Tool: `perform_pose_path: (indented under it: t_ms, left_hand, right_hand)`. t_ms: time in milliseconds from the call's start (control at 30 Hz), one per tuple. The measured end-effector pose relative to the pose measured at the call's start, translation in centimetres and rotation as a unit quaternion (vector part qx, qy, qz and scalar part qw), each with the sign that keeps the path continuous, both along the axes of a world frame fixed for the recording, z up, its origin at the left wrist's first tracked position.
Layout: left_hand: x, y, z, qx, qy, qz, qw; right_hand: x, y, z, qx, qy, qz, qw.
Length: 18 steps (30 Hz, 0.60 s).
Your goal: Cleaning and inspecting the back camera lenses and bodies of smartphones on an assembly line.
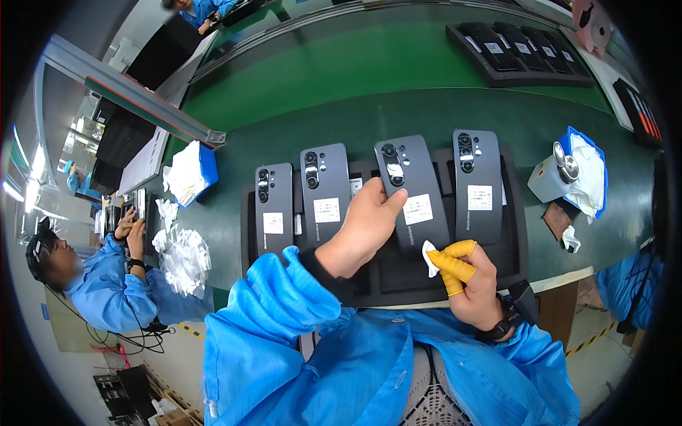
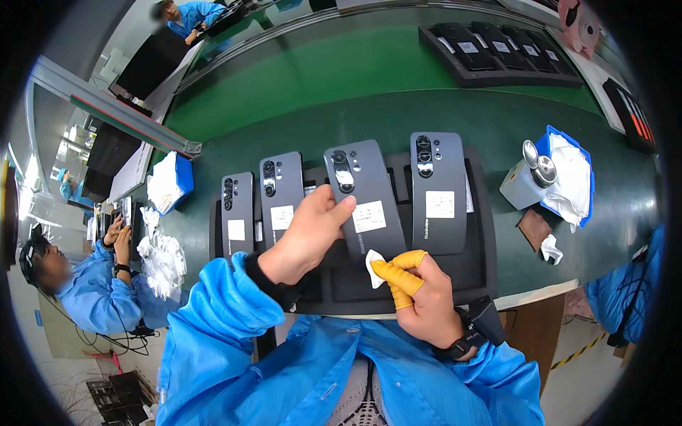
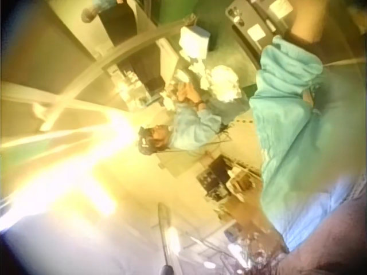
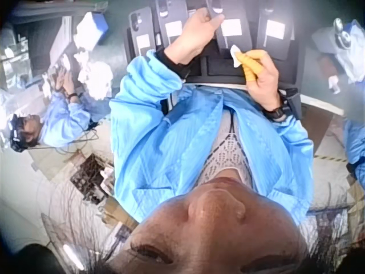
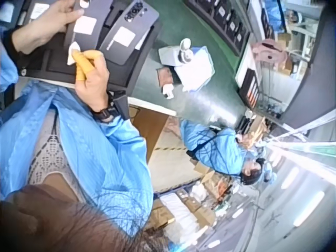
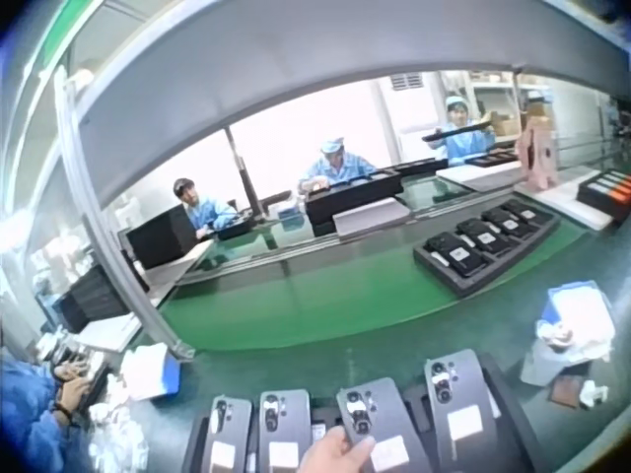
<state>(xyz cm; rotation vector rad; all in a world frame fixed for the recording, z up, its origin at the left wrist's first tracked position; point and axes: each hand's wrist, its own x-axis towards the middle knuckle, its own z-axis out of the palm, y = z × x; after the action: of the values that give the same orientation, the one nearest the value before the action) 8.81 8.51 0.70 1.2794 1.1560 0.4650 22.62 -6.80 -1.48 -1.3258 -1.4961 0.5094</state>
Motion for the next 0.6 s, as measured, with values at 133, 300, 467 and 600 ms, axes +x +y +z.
perform_pose_path:
  t_ms: [133,300,467,600]
  left_hand:
    - [-3.9,-0.6,3.3,0.002,-0.162,0.004,0.987]
    - [-10.4,-3.5,5.9,-0.036,0.043,-0.02,0.998]
    - [-13.7,-6.5,3.2,-0.06,0.085,-0.045,0.994]
    - [-13.3,-7.2,2.6,-0.013,0.095,-0.029,0.995]
  right_hand:
    - [0.1,-0.2,-0.2,-0.001,0.017,0.0,1.0]
    - [0.3,0.1,-0.3,-0.006,0.011,0.008,1.0]
    - [0.1,0.7,0.5,-0.018,-0.005,-0.008,1.0]
    - [-0.3,0.9,0.8,-0.061,-0.073,-0.024,0.995]
